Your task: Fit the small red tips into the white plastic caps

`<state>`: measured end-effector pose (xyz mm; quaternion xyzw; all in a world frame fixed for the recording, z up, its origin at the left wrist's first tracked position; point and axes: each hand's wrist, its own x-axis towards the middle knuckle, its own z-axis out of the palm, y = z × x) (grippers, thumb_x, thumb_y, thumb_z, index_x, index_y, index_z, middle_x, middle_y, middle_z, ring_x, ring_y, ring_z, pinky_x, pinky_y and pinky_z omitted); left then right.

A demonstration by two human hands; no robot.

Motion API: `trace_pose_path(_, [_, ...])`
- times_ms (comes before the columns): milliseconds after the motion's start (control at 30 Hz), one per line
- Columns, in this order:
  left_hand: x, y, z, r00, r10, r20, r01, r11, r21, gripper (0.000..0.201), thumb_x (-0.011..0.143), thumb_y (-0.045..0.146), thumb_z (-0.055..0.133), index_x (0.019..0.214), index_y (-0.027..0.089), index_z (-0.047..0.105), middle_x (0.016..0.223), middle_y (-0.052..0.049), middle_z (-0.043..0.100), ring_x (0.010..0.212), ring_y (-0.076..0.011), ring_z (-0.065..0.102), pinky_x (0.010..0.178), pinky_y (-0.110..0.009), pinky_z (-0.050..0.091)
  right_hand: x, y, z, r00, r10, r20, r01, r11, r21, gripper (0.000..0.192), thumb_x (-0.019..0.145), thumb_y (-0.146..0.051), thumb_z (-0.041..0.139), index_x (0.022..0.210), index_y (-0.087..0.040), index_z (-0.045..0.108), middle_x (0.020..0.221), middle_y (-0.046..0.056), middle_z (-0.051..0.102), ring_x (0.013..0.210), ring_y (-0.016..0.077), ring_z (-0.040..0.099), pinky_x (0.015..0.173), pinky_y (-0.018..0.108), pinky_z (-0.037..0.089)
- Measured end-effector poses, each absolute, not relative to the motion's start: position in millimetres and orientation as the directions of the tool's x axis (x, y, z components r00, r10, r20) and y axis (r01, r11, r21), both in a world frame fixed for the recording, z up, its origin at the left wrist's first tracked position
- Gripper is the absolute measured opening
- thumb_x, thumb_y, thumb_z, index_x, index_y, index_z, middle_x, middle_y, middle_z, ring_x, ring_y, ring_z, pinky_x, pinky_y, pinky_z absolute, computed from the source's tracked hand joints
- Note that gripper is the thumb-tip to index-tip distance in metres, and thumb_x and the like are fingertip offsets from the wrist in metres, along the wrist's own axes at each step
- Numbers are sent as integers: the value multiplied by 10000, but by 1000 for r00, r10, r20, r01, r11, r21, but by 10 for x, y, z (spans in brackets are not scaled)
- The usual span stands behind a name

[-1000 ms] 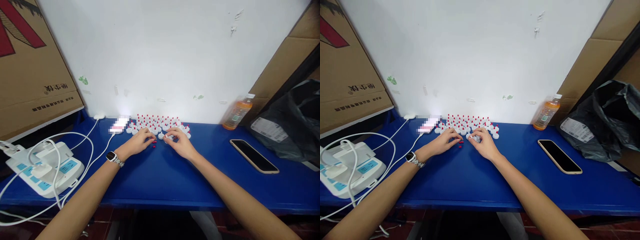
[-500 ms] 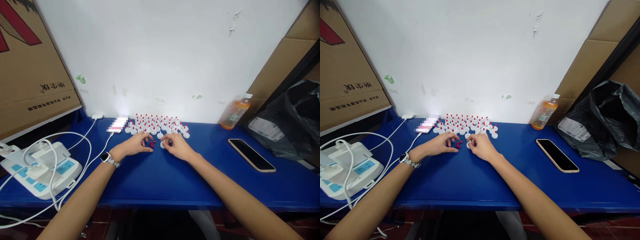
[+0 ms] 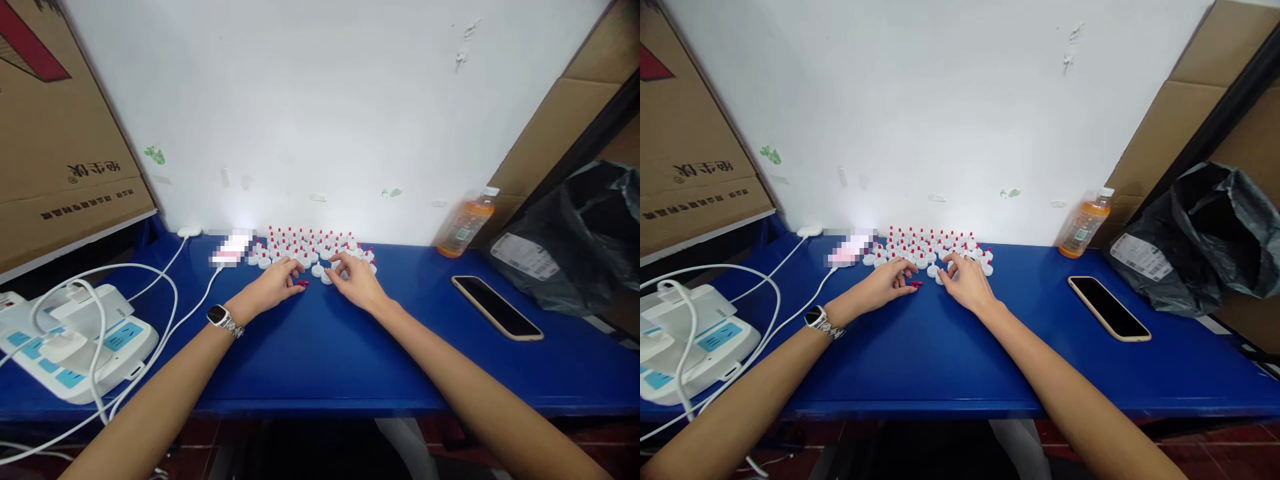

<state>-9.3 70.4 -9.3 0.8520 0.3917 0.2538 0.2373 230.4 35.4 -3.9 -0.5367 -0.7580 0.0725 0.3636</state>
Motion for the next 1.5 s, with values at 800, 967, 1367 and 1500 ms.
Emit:
trace_pose_path(800, [44,444,182,462,766,446,555,-642,528,276,1021,470,406,947,210,462,837,3,574,682,-145,536,653,-289,405,1883,324,195,-288,770,570,614,605,-507,106,882,-201,544,936,-208,635,910,25,703,828,177,631,785,299,454])
trace_pose_path(967, [82,396,147,627,653,425,569,-756,323,284,1063,328,266,884,208,451,869,-19,527,741,-169,520,702,-311,398,1843,118,104,-156,795,587,560,560,-610,73,808,-196,625,880,-208,624,800,-10,664,708,150,606,688,268,456])
trace_pose_path(1367, [198,447,97,423,787,450,534,-617,578,375,1058,410,289,754,212,385,639,41,437,590,-136,449,587,-285,310,1827,138,140,-172,656,735,686,615,-388,76,863,-149,565,896,-203,608,927,59,648,884,217,608,813,356,456])
trace_pose_path(1500, [89,416,161,555,709,436,557,-706,438,306,1055,399,300,846,217,430,762,13,518,682,-160,503,647,-295,352,1860,140,141,-123,703,700,560,631,-536,67,845,-172,603,898,-214,603,875,19,644,788,175,598,731,298,477])
